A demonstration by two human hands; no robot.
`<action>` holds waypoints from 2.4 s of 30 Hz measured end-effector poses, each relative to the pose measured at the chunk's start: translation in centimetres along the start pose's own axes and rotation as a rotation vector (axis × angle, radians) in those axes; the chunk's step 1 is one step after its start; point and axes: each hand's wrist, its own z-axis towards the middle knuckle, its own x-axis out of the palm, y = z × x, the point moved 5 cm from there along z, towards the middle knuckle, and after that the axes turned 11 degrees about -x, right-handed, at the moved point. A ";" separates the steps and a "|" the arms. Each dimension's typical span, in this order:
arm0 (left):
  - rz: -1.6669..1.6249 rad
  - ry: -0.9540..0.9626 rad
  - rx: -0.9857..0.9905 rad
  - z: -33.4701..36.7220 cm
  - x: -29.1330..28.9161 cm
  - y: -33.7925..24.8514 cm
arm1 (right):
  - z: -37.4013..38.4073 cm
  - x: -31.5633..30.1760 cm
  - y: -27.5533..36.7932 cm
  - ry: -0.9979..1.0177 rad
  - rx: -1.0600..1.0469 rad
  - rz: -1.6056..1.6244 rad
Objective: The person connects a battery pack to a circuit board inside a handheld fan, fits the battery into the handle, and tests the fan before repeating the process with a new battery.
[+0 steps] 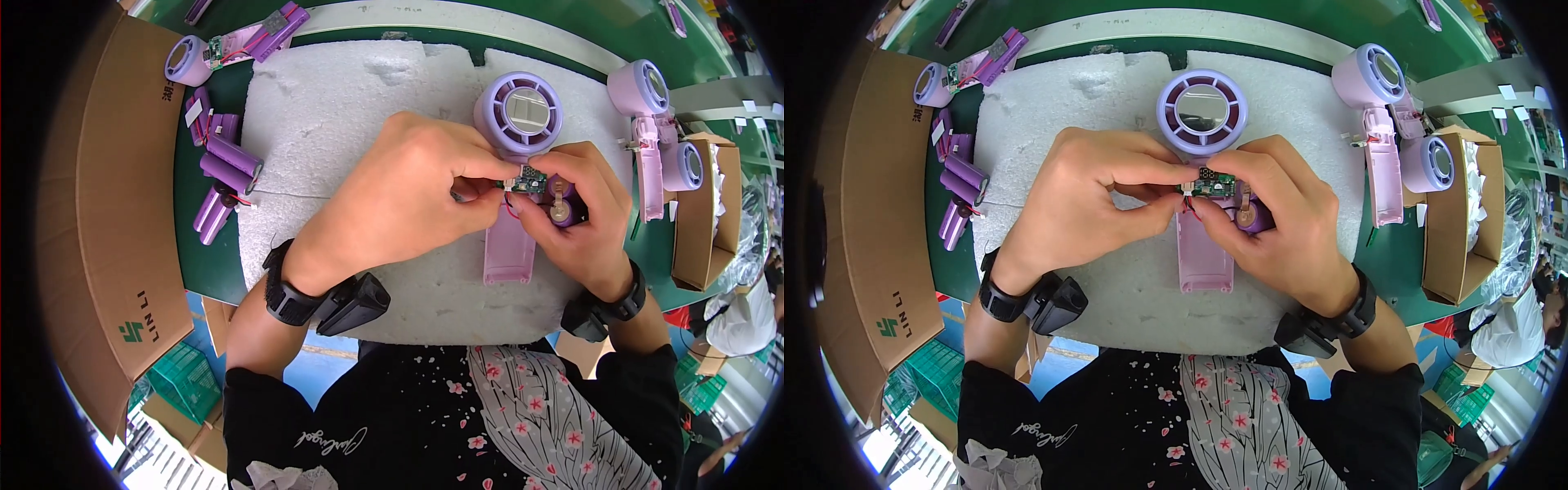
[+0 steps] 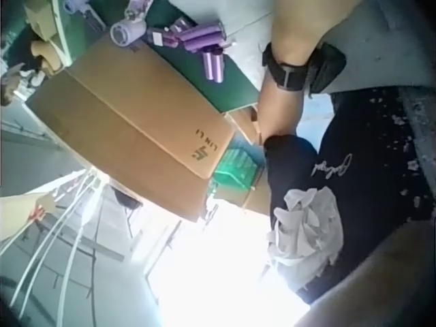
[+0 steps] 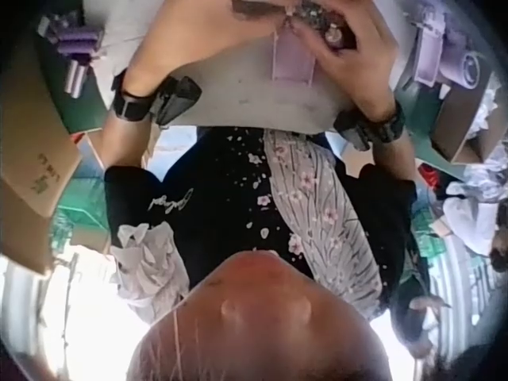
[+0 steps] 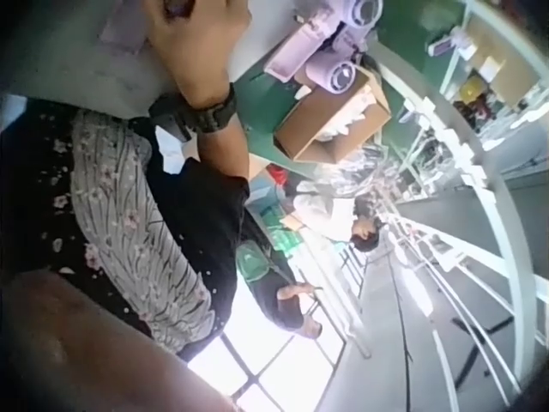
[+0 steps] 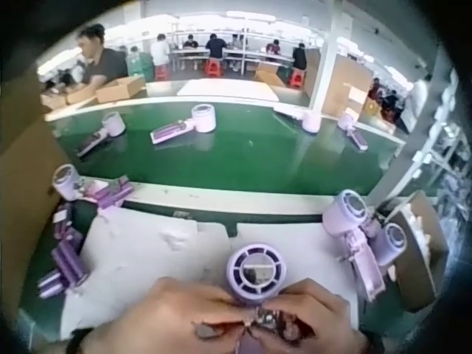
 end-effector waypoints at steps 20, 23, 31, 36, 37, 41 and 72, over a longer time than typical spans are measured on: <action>0.039 -0.067 0.023 -0.2 0.4 -0.2 | -0.5 -0.4 -0.1 -0.002 0.063 -0.013; 0.058 -0.058 0.028 -0.2 0.4 -0.4 | -0.6 -0.4 -0.2 -0.001 0.073 0.003; -0.091 0.047 -0.131 0.0 -0.2 0.5 | -0.4 -0.5 -0.2 0.003 0.131 0.057; -0.153 0.168 -0.284 0.4 -0.2 0.9 | -0.4 -0.9 0.0 0.083 0.172 0.032; -0.156 0.191 -0.325 0.4 -0.2 1.1 | -0.4 -0.9 0.1 0.091 0.169 0.023; -0.314 0.278 -0.377 0.3 0.6 1.4 | -0.4 -0.7 0.2 0.087 0.126 -0.005; -0.263 0.184 -0.193 0.3 0.9 1.3 | -0.6 -0.3 0.5 0.091 0.151 -0.056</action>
